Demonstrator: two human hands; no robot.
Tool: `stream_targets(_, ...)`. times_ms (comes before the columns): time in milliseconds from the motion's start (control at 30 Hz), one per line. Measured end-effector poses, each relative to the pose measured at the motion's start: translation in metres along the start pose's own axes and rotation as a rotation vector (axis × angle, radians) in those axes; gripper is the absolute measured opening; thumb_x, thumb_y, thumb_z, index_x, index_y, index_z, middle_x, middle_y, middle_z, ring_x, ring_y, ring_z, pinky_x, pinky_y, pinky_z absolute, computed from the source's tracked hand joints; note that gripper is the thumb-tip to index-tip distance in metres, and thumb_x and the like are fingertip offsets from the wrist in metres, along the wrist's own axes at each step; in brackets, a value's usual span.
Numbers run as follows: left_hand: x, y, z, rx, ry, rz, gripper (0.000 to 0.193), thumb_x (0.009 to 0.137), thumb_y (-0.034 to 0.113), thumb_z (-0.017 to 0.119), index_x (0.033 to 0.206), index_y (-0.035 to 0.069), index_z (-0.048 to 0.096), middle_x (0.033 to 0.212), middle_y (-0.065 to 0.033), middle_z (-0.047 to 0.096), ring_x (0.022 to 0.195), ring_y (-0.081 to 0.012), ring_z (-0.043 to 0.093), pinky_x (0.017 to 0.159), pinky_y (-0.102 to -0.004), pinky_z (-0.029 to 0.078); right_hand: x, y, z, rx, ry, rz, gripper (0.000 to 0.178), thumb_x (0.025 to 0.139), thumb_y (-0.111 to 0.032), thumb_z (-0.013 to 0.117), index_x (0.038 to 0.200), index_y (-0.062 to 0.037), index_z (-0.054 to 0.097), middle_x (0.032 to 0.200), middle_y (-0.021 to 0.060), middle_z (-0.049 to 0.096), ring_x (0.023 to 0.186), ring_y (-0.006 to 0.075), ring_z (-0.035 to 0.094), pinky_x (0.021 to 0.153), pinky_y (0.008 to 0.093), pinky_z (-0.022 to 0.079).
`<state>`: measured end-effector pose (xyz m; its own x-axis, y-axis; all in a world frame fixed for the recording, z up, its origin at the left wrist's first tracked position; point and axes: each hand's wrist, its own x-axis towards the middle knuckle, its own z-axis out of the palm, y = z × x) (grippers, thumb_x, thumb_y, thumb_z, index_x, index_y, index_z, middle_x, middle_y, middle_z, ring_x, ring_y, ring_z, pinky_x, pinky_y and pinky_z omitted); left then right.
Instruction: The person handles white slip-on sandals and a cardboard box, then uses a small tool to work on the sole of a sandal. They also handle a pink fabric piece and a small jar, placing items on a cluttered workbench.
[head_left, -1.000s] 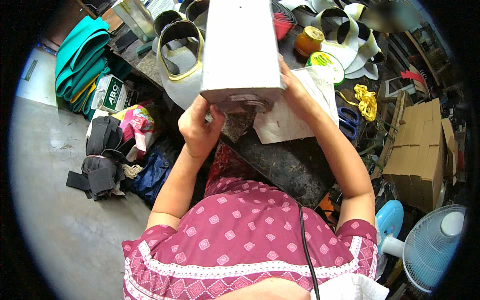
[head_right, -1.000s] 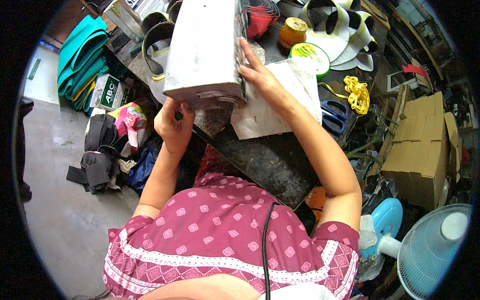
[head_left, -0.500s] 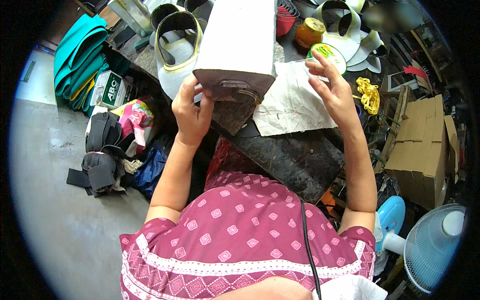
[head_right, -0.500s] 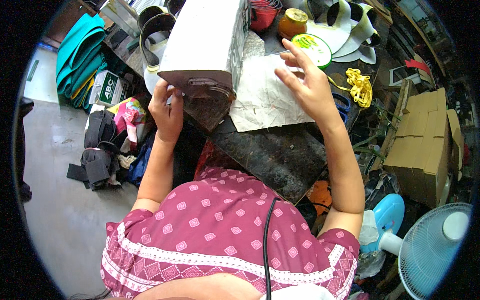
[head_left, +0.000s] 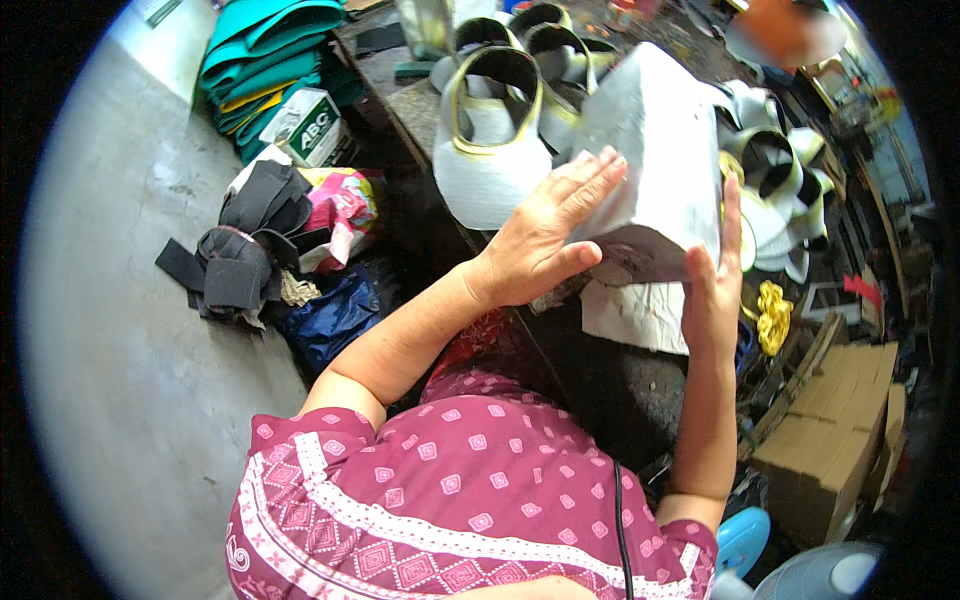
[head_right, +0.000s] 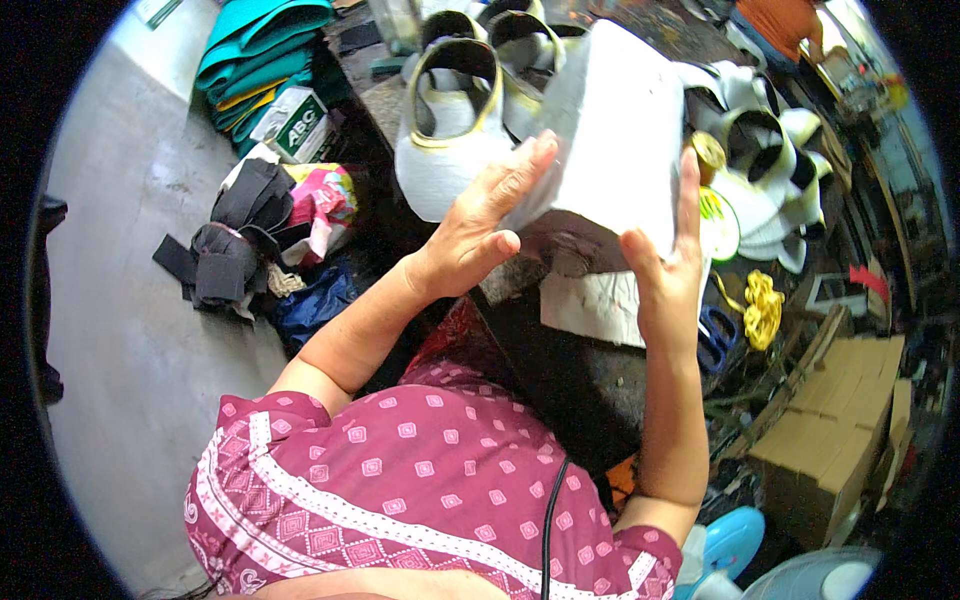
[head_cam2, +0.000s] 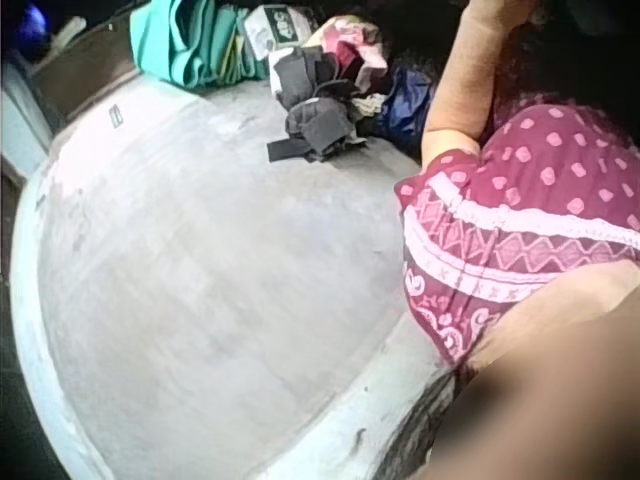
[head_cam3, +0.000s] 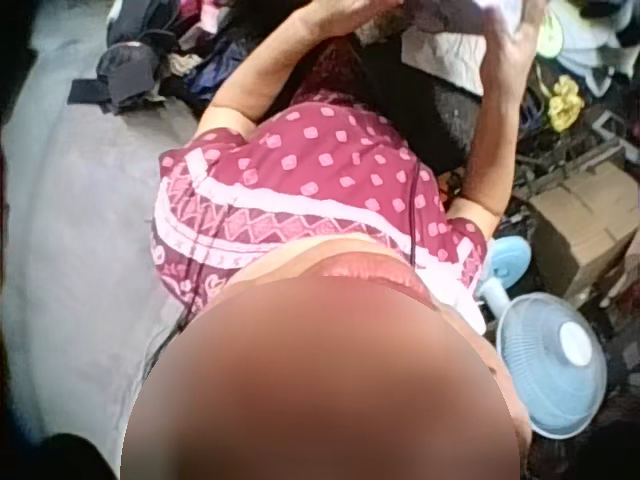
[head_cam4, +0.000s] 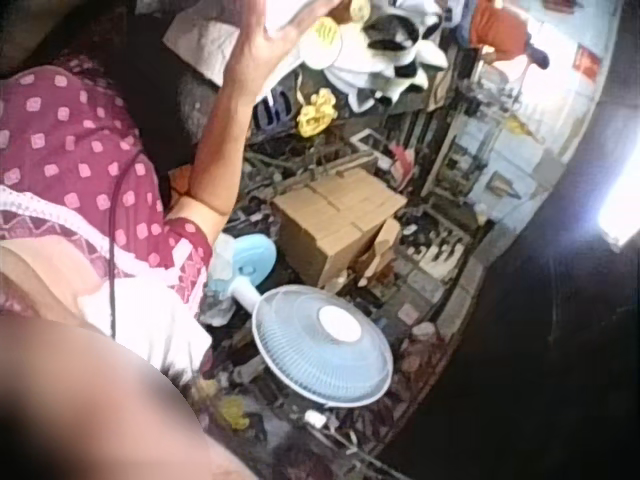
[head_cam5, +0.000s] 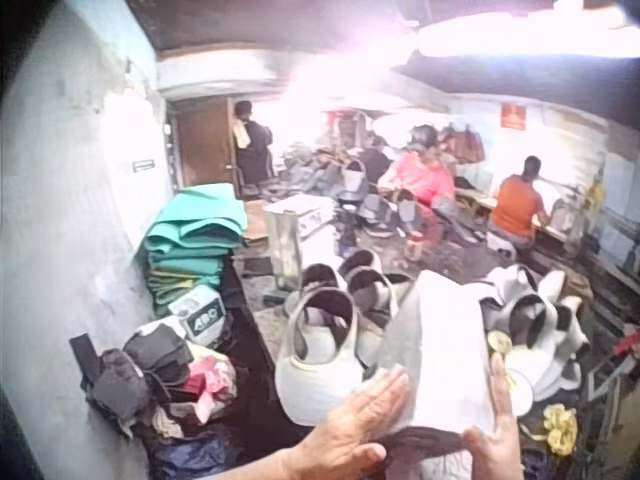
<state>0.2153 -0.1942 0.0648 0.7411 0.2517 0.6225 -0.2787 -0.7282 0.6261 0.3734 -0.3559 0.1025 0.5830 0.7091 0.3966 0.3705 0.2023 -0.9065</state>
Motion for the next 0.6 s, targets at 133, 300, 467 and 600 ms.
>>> stream_targets(133, 0.004, -0.021, -0.038, 0.471, 0.269, 0.002, 0.069, 0.092, 0.049, 0.06, 0.141, 0.003, 0.048, 0.146, -0.0245, 0.043, 0.133, -0.0398, 0.041, 0.114, -0.0467, 0.028, -0.006, 0.007, -0.003, 0.087, 0.019, -0.02, 0.08, 0.089, -0.04, 0.066, 0.149, 0.0037, 0.035, 0.154, 0.0161, 0.037, 0.144, 0.0263, 0.032, 0.119, 0.0387, 0.02)
stream_targets(300, 0.015, -0.085, -0.069, 0.792, 0.436, -0.62, 0.09, 0.079, 0.03, 0.075, 0.151, 0.006, 0.028, 0.145, -0.0284, 0.041, 0.136, -0.0438, 0.038, 0.113, -0.048, 0.033, -0.019, 0.019, -0.009, 0.246, 0.095, 0.012, 0.091, 0.088, -0.058, 0.065, 0.149, 0.0022, 0.033, 0.151, 0.0156, 0.037, 0.137, 0.0254, 0.04, 0.114, 0.039, 0.031)
stream_targets(467, 0.027, -0.151, -0.087, 0.557, 0.259, -0.519, 0.088, 0.078, 0.012, 0.07, 0.152, 0.005, 0.024, 0.14, -0.0301, 0.045, 0.128, -0.0442, 0.047, 0.109, -0.0447, 0.039, -0.039, 0.023, -0.01, 0.349, 0.155, 0.055, 0.104, 0.084, -0.067, 0.064, 0.153, -0.0008, 0.022, 0.153, 0.0146, 0.031, 0.138, 0.0265, 0.038, 0.114, 0.0434, 0.034)
stream_targets(600, 0.05, -0.201, -0.103, 0.709, 0.312, -0.279, 0.068, 0.082, -0.004, 0.054, 0.146, 0.011, 0.039, 0.125, -0.0231, 0.056, 0.111, -0.0421, 0.056, 0.099, -0.0474, 0.045, -0.05, 0.011, -0.014, 0.377, 0.231, 0.048, 0.107, 0.081, -0.073, 0.062, 0.154, -0.0045, 0.023, 0.153, 0.0126, 0.032, 0.141, 0.0273, 0.035, 0.115, 0.0441, 0.032)
